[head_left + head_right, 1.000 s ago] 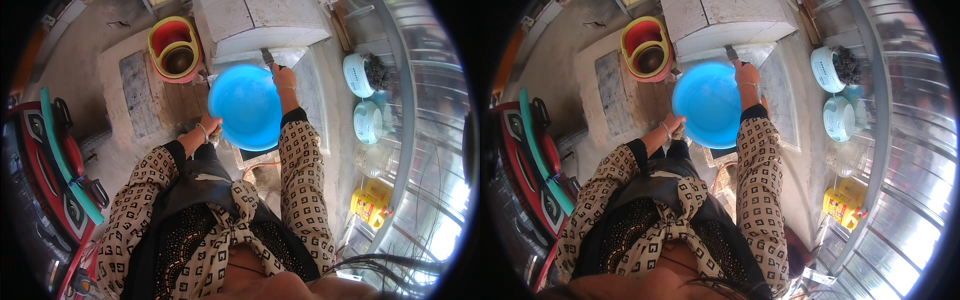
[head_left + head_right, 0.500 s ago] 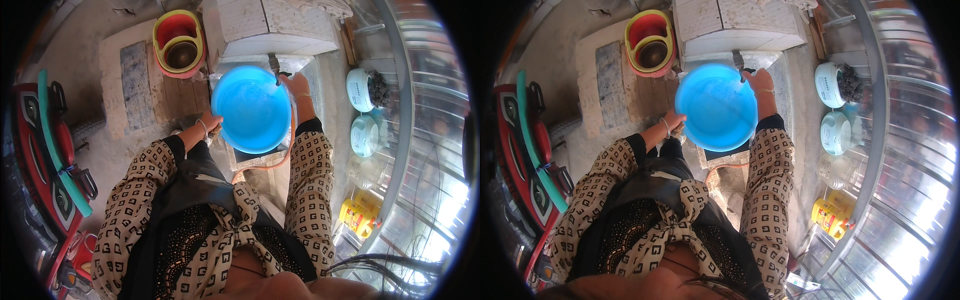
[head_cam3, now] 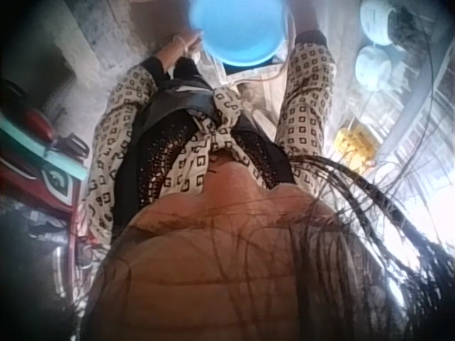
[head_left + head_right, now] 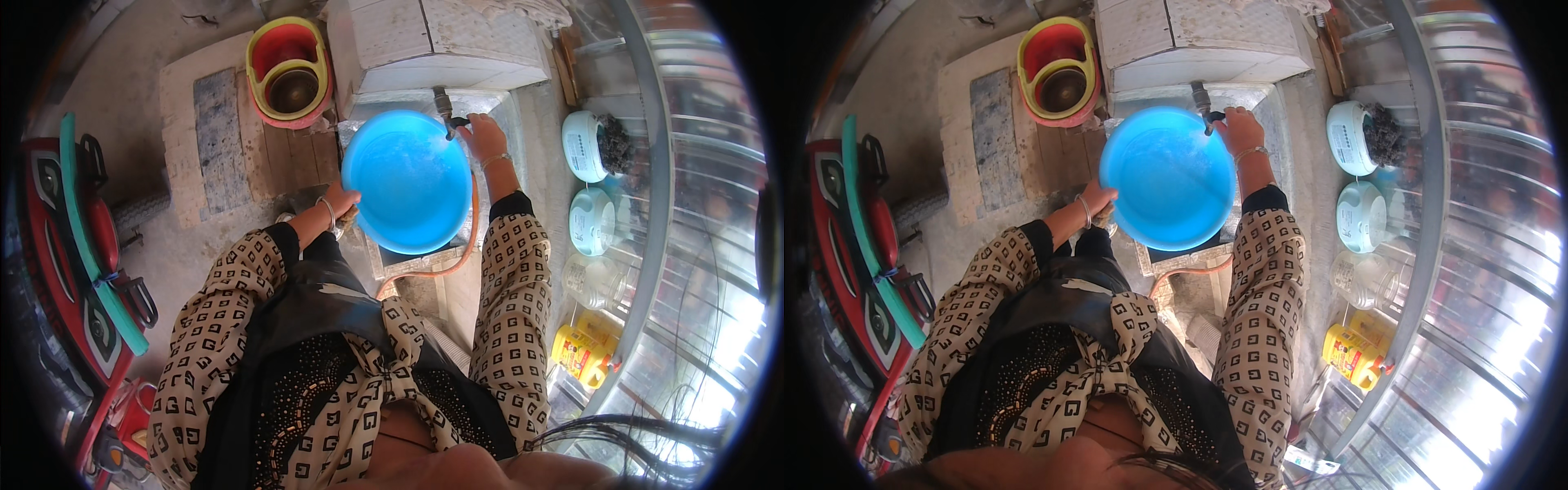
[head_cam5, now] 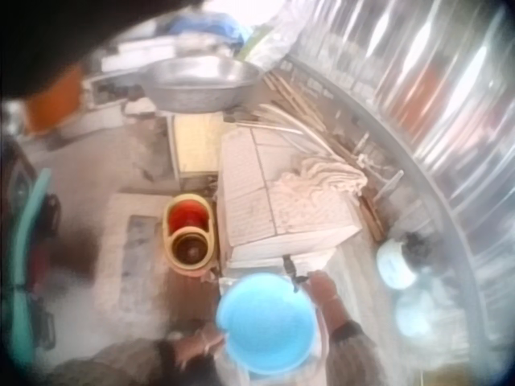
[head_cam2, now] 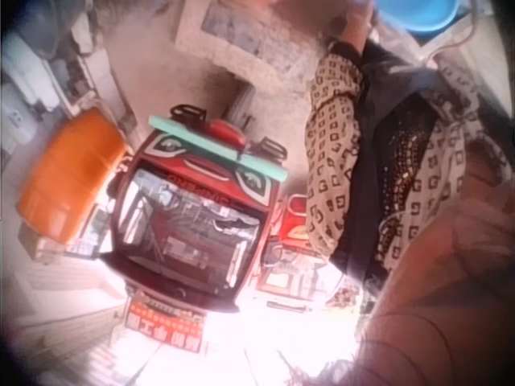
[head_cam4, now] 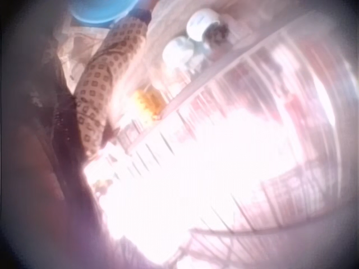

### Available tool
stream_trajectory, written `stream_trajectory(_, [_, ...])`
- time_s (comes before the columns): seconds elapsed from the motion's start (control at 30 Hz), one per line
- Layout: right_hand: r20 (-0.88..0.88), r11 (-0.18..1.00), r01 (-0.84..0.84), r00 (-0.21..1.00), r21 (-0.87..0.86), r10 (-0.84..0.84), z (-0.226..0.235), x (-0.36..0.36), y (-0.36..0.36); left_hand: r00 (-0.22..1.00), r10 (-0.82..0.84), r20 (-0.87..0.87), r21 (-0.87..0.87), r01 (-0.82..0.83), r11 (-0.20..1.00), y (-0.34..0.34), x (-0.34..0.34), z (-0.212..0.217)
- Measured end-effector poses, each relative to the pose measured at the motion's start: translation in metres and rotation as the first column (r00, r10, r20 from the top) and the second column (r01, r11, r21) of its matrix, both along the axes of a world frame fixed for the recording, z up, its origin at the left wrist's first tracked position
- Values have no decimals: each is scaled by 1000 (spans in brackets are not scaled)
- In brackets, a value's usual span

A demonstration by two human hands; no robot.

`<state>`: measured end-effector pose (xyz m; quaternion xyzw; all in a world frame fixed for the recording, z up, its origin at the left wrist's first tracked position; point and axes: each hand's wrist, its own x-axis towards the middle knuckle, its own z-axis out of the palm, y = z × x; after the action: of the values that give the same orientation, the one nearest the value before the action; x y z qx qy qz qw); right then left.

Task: The person washes a cloth under running water in a blue basin, then carries the basin to a room and places it on the floor. They then handle a yellow bottle and a metal bowl on a table.

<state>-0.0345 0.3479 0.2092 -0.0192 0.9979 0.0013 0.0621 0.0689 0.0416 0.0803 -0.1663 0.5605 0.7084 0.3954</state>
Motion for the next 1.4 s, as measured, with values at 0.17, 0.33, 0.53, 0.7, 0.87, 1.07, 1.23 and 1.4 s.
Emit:
stream_trajectory(0.17, [-62, 1000, -31, 998, -5, 30, -7, 0, 4, 996, -77, -40, -34, 75, 997, -2, -1, -20])
stream_trajectory(0.33, [-52, 1000, -27, 998, -2, 27, -8, -1, 5, 993, -72, -92, -34, 69, 997, 3, -6, -22])
stream_trajectory(0.53, [-30, 999, -40, 999, 15, 40, -4, -3, 4, 990, -137, -45, -18, 136, 990, -1, -15, 0])
stream_trajectory(0.7, [8, 999, -30, 1000, 27, 30, -1, -4, 2, 996, -78, -50, -34, 77, 996, 3, -16, 18])
stream_trajectory(0.87, [4, 999, -21, 1000, 29, 21, -5, -5, 2, 984, -157, -86, -97, 148, 984, 2, -17, 5])
stream_trajectory(1.07, [28, 998, -18, 999, 56, 16, 0, -4, -1, 985, -69, -155, -105, 53, 993, 10, -12, 18])
stream_trajectory(1.23, [57, 997, 4, 998, 73, -8, 6, -4, -7, 998, -40, -42, 1, 40, 999, 11, -6, 14])
stream_trajectory(1.4, [47, 997, 2, 999, 78, -5, 4, -5, -6, 997, -45, 55, 83, 40, 996, 11, -9, 21])
